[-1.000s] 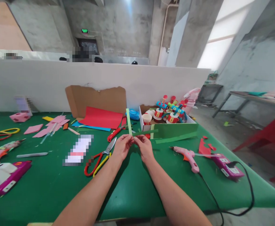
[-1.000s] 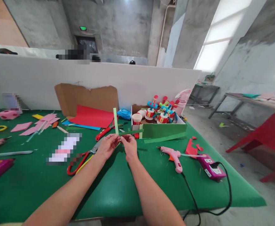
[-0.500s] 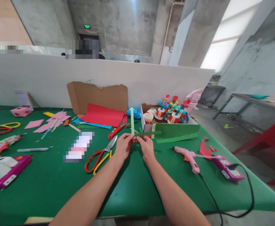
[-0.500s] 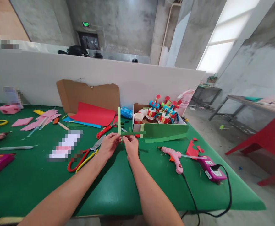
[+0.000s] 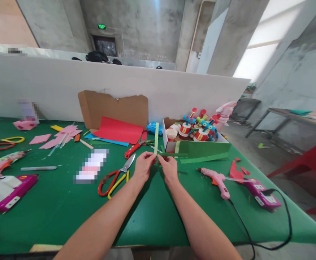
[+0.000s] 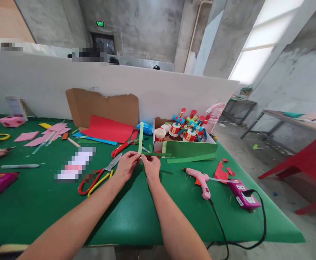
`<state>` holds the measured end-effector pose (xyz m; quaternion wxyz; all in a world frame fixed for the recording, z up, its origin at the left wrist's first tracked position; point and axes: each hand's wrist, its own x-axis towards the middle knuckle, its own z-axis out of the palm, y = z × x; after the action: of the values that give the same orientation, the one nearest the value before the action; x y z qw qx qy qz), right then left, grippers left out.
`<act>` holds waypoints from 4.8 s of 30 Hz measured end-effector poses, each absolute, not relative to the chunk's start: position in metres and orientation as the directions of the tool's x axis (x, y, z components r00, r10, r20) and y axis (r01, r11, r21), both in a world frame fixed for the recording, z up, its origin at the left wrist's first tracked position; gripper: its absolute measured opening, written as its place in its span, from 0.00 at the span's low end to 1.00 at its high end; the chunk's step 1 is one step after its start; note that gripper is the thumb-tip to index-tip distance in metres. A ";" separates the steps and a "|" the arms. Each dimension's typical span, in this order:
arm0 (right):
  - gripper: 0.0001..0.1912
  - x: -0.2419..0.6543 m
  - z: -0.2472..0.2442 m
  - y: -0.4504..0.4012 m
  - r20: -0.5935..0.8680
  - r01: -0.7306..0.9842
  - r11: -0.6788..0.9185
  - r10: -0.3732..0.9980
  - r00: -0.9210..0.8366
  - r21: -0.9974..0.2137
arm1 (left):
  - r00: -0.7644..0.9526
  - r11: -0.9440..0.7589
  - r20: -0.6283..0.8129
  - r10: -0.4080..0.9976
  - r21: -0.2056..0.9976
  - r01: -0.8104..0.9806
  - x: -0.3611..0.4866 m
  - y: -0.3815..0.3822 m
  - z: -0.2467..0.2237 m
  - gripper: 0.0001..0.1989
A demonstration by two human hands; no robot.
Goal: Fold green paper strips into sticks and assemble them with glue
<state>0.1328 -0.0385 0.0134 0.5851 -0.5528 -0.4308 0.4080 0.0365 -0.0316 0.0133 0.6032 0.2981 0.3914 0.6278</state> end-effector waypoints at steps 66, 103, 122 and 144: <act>0.17 0.136 0.015 -0.037 -0.030 -0.288 0.035 0.975 0.218 -0.957 | 0.009 0.001 0.003 1.000 0.935 -0.355 0.033 -0.031 0.012 0.15; 0.16 0.147 0.019 -0.034 -0.041 -0.289 -0.003 0.991 0.124 -0.957 | -0.031 0.028 -0.039 0.999 0.955 -0.295 0.025 -0.026 0.012 0.20; 0.14 0.140 0.018 -0.037 -0.065 -0.332 -0.020 0.990 0.125 -0.943 | -0.030 0.024 -0.039 0.999 0.914 -0.406 0.027 -0.027 0.013 0.21; 0.09 0.131 0.016 -0.039 -0.033 -0.326 0.027 0.984 0.177 -0.945 | 0.029 0.054 -0.046 0.999 0.929 -0.365 0.027 -0.027 0.013 0.19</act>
<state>0.1309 -0.0390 0.0159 0.6183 -0.4540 -0.3623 0.5295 0.0270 -0.0273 0.0133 0.6018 0.3903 0.4058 0.5665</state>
